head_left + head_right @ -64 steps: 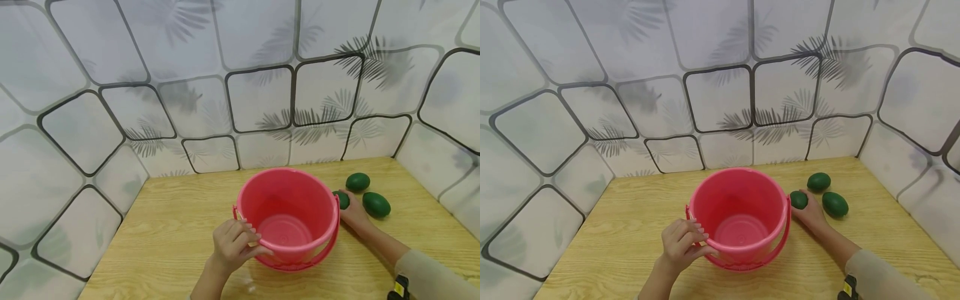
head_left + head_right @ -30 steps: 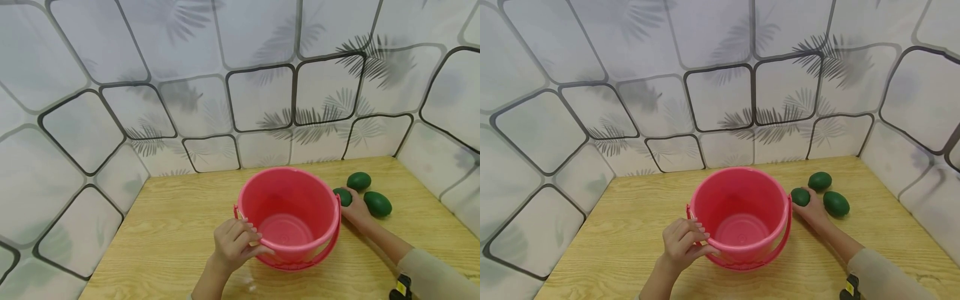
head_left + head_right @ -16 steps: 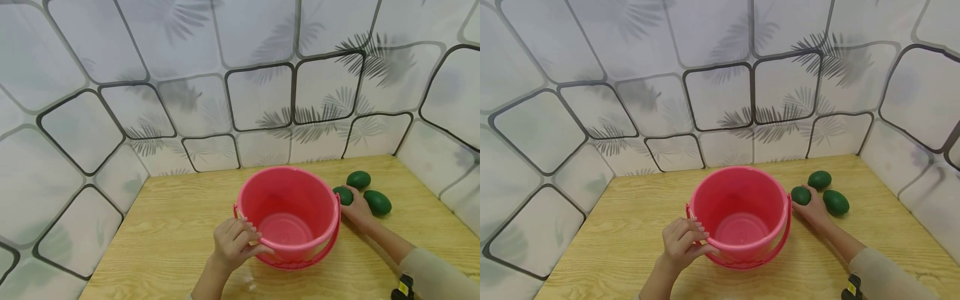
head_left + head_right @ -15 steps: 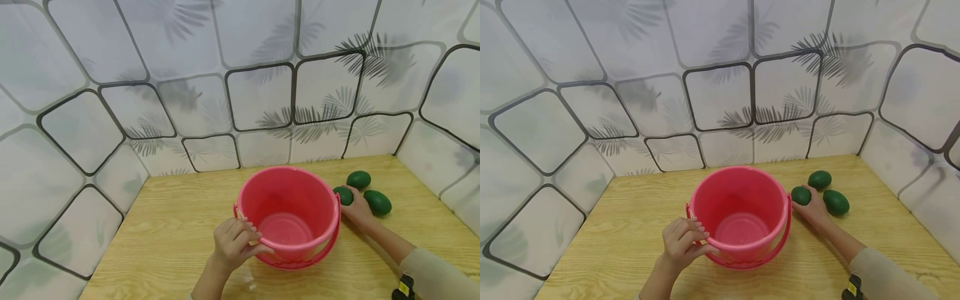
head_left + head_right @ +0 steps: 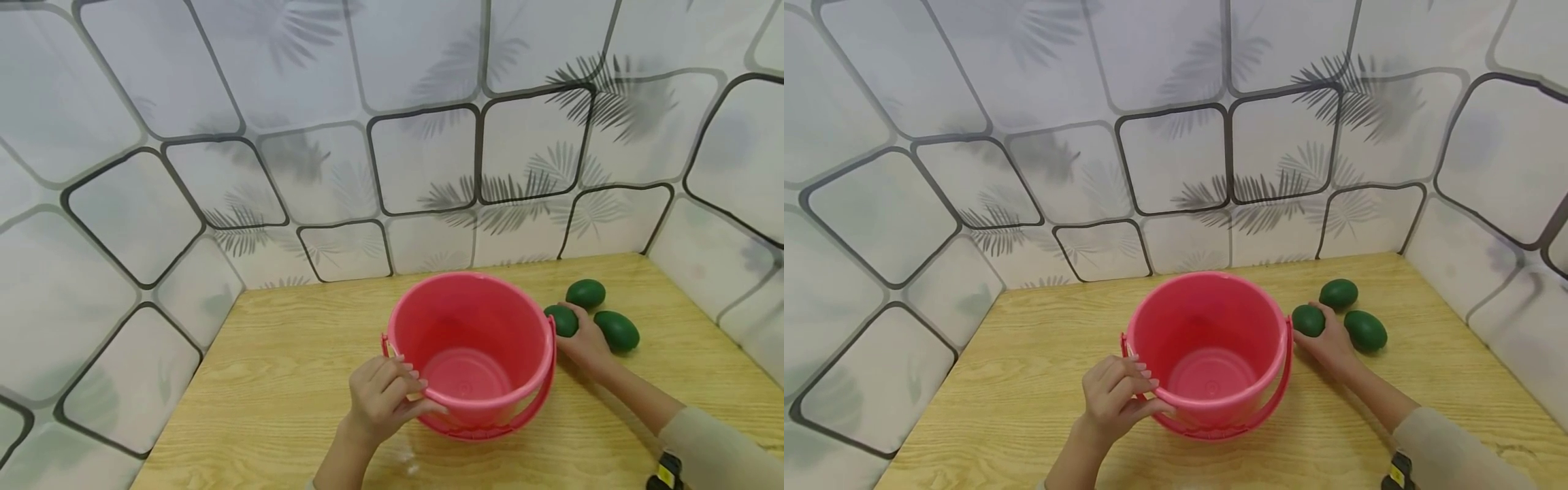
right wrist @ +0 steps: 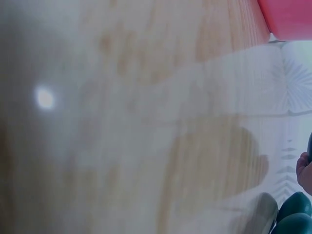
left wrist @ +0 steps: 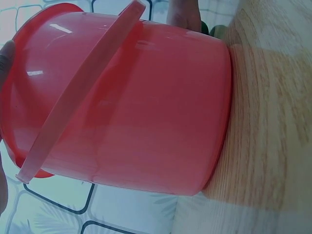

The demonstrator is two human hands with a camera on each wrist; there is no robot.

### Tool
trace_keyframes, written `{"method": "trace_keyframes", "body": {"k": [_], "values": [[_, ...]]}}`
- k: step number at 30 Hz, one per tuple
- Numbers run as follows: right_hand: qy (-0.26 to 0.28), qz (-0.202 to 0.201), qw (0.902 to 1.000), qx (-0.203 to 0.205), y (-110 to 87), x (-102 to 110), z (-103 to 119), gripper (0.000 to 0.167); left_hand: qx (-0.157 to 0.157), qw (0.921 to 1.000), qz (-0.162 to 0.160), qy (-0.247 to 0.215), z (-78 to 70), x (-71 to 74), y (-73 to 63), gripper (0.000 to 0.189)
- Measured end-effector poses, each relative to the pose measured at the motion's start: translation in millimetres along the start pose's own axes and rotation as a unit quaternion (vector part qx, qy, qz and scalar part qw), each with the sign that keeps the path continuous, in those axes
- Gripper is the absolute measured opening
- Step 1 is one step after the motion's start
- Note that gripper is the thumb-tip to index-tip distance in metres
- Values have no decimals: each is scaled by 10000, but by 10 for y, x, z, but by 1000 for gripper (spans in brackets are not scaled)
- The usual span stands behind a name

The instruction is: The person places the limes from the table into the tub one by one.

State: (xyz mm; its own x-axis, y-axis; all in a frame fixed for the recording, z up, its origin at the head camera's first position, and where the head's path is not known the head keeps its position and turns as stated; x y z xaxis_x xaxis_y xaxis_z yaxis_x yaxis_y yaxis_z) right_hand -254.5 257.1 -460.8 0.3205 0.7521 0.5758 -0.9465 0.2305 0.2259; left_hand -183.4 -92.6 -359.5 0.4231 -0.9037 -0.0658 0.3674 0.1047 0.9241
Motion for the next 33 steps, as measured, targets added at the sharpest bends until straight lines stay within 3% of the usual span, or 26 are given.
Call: {"method": "trace_keyframes", "body": {"k": [21, 33], "values": [[-12, -231, 9997, 68, -7, 88, 65, 73, -56, 10000, 18, 35, 1, -2, 4, 45], [140, -133, 9997, 126, 4, 157, 93, 79, -104, 9999, -1, 13, 6, -4, 16, 45]]}}
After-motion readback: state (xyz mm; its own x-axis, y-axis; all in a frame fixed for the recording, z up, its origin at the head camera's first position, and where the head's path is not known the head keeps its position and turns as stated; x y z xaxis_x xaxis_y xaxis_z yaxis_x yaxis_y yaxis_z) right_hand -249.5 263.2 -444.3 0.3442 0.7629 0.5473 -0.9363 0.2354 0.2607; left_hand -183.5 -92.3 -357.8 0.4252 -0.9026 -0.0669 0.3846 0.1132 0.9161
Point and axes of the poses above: each hand's wrist, its own y-axis towards the middle knuckle, its own x-axis out of the back of the hand, z = x × y, the point moved 1 cm from there along y, towards the middle knuckle, and after that the axes turned 11 degrees about -z, right-handed, at the moved point
